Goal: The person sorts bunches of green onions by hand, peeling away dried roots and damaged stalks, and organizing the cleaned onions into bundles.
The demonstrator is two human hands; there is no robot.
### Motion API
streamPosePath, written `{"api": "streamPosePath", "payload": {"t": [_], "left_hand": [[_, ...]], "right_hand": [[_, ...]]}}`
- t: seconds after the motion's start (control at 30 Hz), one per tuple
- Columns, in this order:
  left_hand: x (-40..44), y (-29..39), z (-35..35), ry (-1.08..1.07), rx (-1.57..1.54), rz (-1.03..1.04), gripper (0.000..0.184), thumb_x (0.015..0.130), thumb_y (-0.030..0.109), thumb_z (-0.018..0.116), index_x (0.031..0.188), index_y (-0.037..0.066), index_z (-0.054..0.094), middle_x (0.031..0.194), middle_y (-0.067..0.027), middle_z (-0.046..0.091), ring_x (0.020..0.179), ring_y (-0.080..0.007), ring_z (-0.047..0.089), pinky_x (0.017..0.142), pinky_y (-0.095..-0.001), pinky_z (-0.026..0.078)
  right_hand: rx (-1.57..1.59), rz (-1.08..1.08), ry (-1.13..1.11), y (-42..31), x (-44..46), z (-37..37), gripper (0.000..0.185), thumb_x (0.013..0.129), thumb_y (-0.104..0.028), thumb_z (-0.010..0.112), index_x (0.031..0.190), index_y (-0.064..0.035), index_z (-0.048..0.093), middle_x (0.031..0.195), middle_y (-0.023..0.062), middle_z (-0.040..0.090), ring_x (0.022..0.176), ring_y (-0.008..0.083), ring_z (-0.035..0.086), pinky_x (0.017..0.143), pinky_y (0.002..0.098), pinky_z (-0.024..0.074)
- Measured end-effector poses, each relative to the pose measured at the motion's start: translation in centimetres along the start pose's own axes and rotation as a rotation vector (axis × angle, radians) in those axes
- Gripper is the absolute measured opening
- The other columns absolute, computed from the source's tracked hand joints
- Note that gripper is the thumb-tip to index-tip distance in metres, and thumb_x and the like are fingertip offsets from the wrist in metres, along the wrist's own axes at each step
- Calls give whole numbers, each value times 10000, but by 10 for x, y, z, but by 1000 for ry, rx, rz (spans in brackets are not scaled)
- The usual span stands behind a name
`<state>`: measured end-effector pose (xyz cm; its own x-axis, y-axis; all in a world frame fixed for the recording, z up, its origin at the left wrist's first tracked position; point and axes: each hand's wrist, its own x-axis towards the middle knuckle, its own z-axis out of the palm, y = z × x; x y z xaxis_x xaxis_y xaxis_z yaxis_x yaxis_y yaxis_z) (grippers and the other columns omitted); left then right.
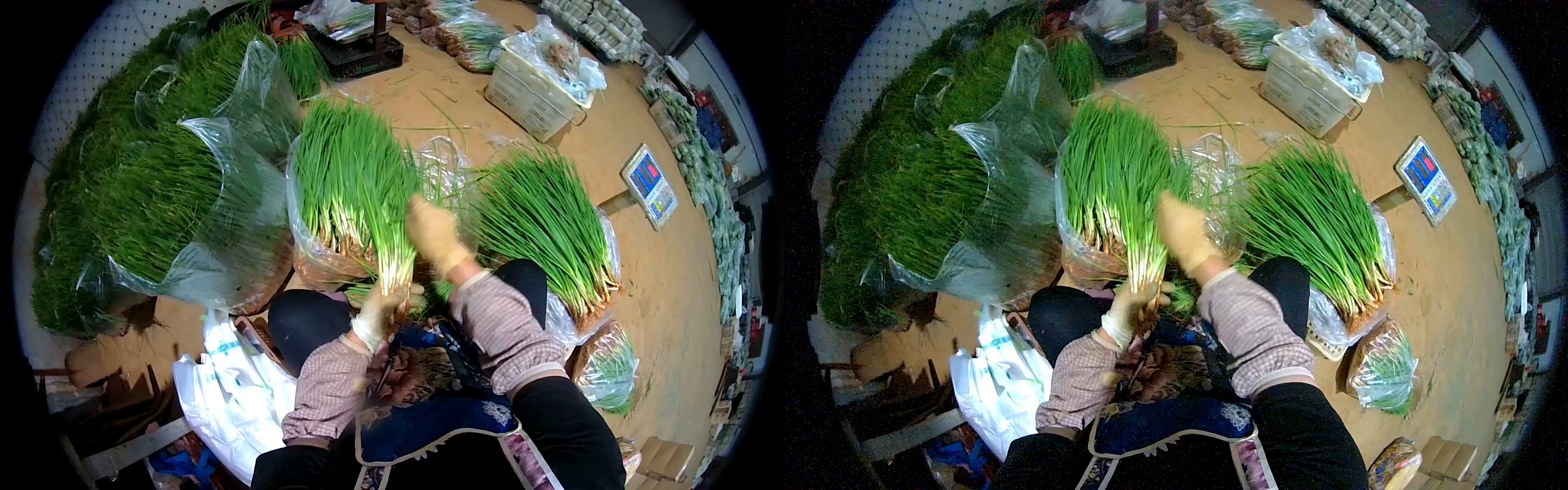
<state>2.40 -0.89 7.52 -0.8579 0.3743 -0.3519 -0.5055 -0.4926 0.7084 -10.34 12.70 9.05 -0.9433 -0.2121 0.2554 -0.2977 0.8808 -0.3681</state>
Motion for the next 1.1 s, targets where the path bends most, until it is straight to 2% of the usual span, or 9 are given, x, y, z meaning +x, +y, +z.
{"api": "streamPosePath", "payload": {"t": [0.1,0.2,0.3,0.37,0.6,0.67,0.93,1.07,1.1], "left_hand": [[-2,-21,-8,-32,-79,85,378,811,237,577,1115,23,505,973,-125,618,816,-193,573,700,-282,458],[-12,-5,2,-49,-14,31,391,816,306,560,1091,29,531,981,-122,619,853,-196,570,748,-298,448],[-8,-12,-5,-73,13,4,428,847,384,483,1079,28,540,980,-122,622,856,-194,571,784,-323,439],[-7,-14,-4,-77,-33,6,463,864,426,436,1071,27,547,973,-123,625,855,-192,570,798,-335,435],[-3,-21,-8,-132,21,-38,399,867,344,450,1082,19,533,920,-130,620,784,-203,569,708,-316,454],[-4,-16,-3,-114,119,-46,413,881,379,435,1070,26,532,870,-129,616,715,-200,565,655,-305,458],[-5,-18,0,-146,95,17,290,779,37,487,1064,8,530,916,-111,595,728,-176,546,674,-289,453],[-1,-23,-6,-172,143,35,311,764,40,510,1072,2,520,920,-113,596,733,-174,549,671,-280,453],[-1,-24,-7,-189,135,49,314,840,200,455,1080,9,524,929,-121,607,750,-188,566,669,-294,464]], "right_hand": [[3,176,276,44,29,-24,145,811,-195,557,822,-51,573,633,160,585,598,288,600,522,378,471],[208,354,310,75,63,-43,217,815,-222,576,905,-26,568,735,144,619,605,231,606,538,331,472],[676,486,362,88,79,-36,313,819,-254,593,1000,-4,542,864,110,631,650,199,597,575,303,471],[820,391,85,64,77,-40,405,818,-273,608,1105,-5,508,981,101,615,747,202,583,625,296,479],[145,-64,-667,22,42,-16,451,843,-378,472,1111,-31,576,1043,185,609,986,305,570,870,388,421],[251,-33,-674,19,38,-18,413,820,-368,502,1065,-51,602,1013,177,616,958,303,578,843,387,432],[371,-25,-812,3,39,-63,371,709,-276,653,979,-26,604,850,127,636,772,238,597,710,319,467],[205,-213,-639,3,33,-52,344,663,-250,689,909,-29,593,804,145,628,770,287,603,686,360,469],[100,-284,-544,3,29,-48,330,650,-240,694,877,-27,583,786,146,624,766,306,602,679,375,467]]}}
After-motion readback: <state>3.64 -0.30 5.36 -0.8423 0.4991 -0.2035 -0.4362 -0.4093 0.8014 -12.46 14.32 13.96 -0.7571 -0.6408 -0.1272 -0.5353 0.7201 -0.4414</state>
